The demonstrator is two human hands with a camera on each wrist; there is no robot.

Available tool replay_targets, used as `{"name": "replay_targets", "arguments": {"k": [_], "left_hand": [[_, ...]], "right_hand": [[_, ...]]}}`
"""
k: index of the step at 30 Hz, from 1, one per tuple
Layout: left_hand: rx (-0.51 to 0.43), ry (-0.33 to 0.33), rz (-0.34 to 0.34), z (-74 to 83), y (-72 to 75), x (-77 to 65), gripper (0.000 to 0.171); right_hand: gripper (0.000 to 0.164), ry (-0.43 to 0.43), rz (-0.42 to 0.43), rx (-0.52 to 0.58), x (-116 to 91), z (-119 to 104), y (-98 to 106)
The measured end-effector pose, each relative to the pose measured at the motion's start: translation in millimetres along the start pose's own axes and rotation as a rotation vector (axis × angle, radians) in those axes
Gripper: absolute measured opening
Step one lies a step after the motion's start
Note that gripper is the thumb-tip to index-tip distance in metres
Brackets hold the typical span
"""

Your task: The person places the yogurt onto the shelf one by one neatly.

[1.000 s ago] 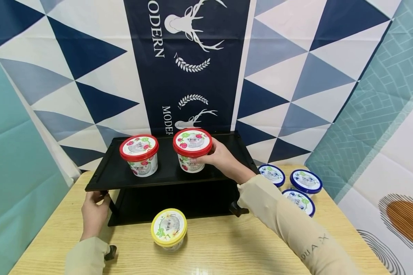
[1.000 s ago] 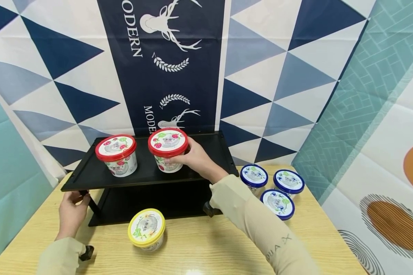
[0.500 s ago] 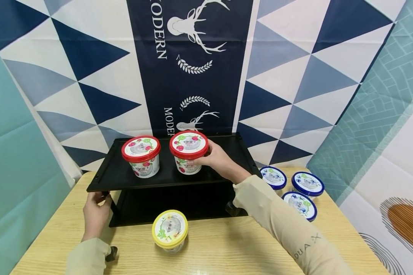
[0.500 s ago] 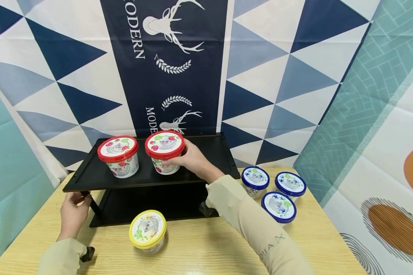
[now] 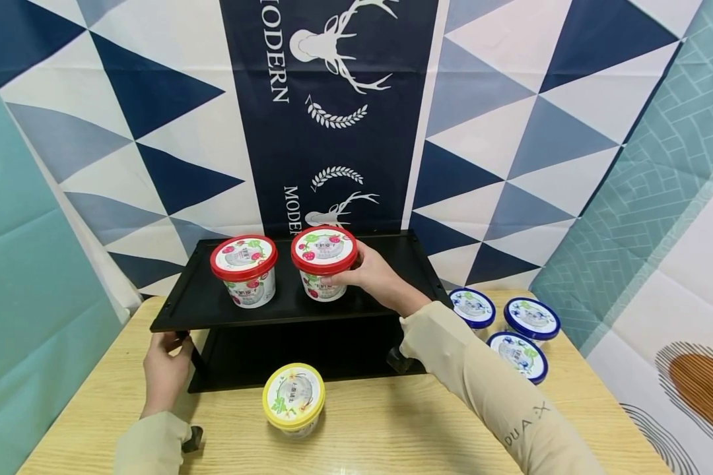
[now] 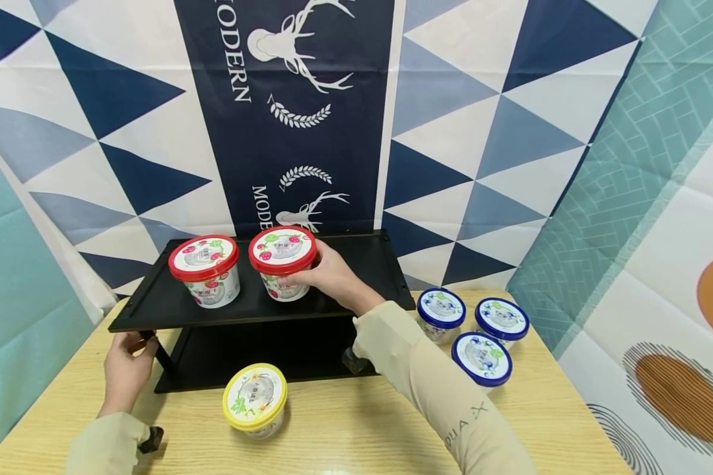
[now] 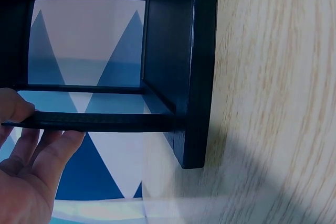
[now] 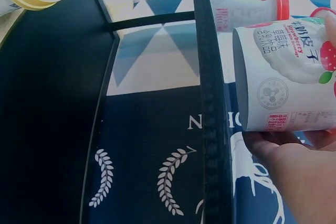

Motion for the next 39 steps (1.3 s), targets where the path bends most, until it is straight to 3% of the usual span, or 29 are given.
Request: {"name": "replay_targets", "arguments": {"k": [39], "left_hand": [[-0.004,-0.006,0.011,1.5,1.4,-0.5,0.028]], "right_hand": [[0.073,0.026,-0.002,0.009,14.7,6.2,-13.7]]}}
Point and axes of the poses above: each hand's wrist, its own x-axis towards the middle knuckle, its own y-axis out of the back of the hand, z = x × y, the point moved 8 cm from there along x, towards the middle knuckle, and after that the axes turned 11 degrees about -z, right-handed, at the moved point
